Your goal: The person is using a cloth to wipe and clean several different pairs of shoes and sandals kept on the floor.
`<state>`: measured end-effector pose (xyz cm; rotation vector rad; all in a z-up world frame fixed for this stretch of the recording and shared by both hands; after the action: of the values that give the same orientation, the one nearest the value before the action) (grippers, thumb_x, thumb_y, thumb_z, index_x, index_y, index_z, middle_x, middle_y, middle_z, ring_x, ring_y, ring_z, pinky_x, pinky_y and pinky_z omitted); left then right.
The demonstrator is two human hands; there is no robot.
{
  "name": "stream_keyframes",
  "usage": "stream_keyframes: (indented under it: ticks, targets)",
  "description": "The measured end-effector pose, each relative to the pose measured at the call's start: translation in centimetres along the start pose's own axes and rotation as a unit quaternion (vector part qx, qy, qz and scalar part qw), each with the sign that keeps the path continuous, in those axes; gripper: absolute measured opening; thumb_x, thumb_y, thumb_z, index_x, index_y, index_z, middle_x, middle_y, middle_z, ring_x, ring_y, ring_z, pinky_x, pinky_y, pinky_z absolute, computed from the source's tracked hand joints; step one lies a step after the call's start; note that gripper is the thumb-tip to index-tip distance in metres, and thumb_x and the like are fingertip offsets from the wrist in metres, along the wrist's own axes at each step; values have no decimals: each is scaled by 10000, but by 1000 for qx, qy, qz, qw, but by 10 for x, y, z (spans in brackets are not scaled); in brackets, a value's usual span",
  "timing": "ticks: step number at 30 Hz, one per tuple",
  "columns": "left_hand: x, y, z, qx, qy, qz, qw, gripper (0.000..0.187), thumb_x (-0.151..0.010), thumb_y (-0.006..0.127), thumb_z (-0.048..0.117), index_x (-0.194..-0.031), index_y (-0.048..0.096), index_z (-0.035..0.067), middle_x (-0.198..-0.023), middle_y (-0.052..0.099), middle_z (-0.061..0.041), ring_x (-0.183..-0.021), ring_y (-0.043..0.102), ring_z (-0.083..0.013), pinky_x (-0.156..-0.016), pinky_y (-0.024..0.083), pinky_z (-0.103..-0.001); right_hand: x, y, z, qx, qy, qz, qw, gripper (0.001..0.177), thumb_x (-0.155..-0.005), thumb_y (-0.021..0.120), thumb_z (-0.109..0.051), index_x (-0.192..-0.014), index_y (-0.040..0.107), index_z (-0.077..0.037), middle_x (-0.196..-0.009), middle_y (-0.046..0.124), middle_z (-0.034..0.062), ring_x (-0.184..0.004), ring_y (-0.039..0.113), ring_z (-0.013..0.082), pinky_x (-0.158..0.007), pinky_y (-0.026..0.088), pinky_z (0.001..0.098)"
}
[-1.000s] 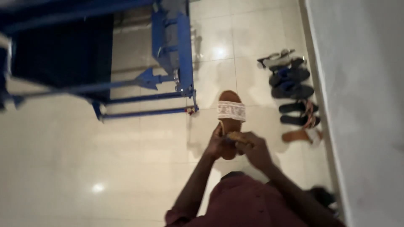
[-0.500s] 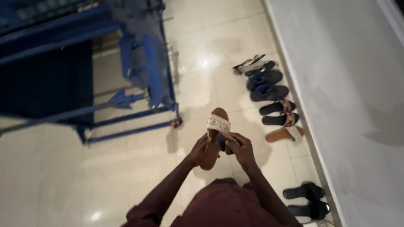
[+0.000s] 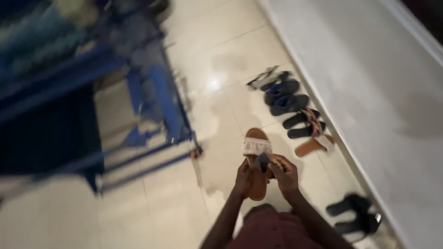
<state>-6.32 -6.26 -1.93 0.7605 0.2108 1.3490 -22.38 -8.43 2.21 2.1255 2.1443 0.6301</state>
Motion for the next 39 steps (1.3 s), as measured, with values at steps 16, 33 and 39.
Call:
stream_keyframes:
  ticks: [16, 33, 39]
  targets:
    - [-14, 69, 36, 100, -37, -6, 994, 501, -1022, 495, 379, -1447, 419, 124, -1192, 641, -112, -976, 691, -257, -765, 626, -423, -3, 13, -93, 174, -148, -52, 972, 334, -926, 655, -2, -1259, 668, 29, -1068, 719, 108, -914, 683, 132, -795, 562, 272]
    - [-57, 47, -77, 270, -182, -56, 944, 437, -1021, 445, 343, -1329, 530, 44, -1168, 672, -151, -1017, 695, -276, -903, 596, -414, 15, -9, -84, 136, -63, 48, 987, 319, -931, 661, -43, -1243, 662, 23, -978, 705, 63, -764, 677, 94, -675, 564, 254]
    - [-57, 43, -85, 264, -255, -37, 930, 438, -1103, 417, 338, -1432, 524, 70, -1267, 668, -134, -1104, 687, -270, -960, 602, -421, 10, -34, -69, 173, -67, 103, 977, 340, -969, 667, -29, -1307, 694, -3, -1000, 719, 124, -838, 651, 160, -724, 523, 299]
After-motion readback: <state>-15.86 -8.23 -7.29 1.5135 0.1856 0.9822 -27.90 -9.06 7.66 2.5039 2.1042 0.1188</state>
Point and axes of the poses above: each hand's wrist, its own x-axis away from the middle knuckle, its own y-axis out of the palm, z = x × y, the point moved 4 cm from there along -x, towards the middle knuckle
